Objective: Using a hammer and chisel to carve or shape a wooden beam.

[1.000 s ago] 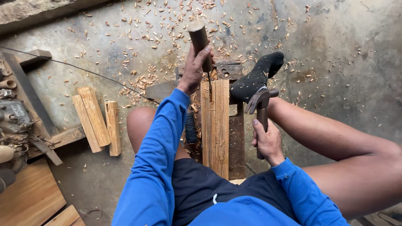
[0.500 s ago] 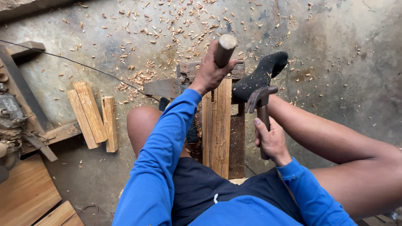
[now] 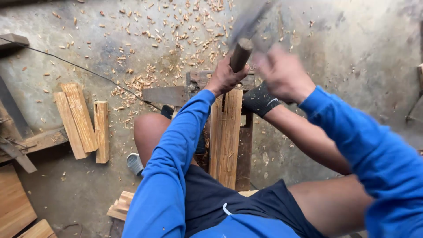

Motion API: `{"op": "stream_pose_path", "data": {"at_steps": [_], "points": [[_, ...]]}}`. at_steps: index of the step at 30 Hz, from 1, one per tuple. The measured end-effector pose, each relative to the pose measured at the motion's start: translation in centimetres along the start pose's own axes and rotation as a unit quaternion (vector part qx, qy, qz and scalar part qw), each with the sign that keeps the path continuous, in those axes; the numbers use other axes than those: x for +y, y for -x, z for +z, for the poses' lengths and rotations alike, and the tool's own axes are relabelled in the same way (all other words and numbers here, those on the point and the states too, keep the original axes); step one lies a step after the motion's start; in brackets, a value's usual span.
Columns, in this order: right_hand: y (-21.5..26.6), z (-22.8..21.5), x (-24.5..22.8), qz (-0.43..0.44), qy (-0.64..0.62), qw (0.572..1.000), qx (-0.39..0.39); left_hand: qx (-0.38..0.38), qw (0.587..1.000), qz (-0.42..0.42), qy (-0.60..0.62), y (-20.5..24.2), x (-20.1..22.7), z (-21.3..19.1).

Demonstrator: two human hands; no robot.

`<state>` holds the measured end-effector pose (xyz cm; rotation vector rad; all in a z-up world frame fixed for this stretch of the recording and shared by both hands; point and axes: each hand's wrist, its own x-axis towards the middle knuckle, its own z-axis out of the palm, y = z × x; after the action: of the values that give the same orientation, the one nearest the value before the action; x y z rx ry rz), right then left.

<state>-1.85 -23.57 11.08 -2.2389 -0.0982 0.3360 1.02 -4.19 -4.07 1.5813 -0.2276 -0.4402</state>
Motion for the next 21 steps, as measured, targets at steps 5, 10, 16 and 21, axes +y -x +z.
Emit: {"op": "stream_pose_path", "data": {"at_steps": [5,10,16,21], "points": [[-1.2,-4.3,-14.7,0.192,0.174,0.964,-0.062,-0.006,0.999,-0.005,0.050,-0.3,-0.6,0.6],[-4.2,-6.2,-1.5,-0.023,-0.182,0.974,0.131,-0.017,0.992,-0.013,0.123,-0.3,-1.1,0.7],[-2.3,-1.3,-6.5,0.345,-0.006,0.926,-0.152,-0.023,0.989,-0.032,0.142,-0.2,-2.5,1.0],[2.4,-3.4,-8.9,0.312,-0.017,0.944,-0.102,-0.190,0.966,0.116,0.128,3.8,-3.2,1.5]]}}
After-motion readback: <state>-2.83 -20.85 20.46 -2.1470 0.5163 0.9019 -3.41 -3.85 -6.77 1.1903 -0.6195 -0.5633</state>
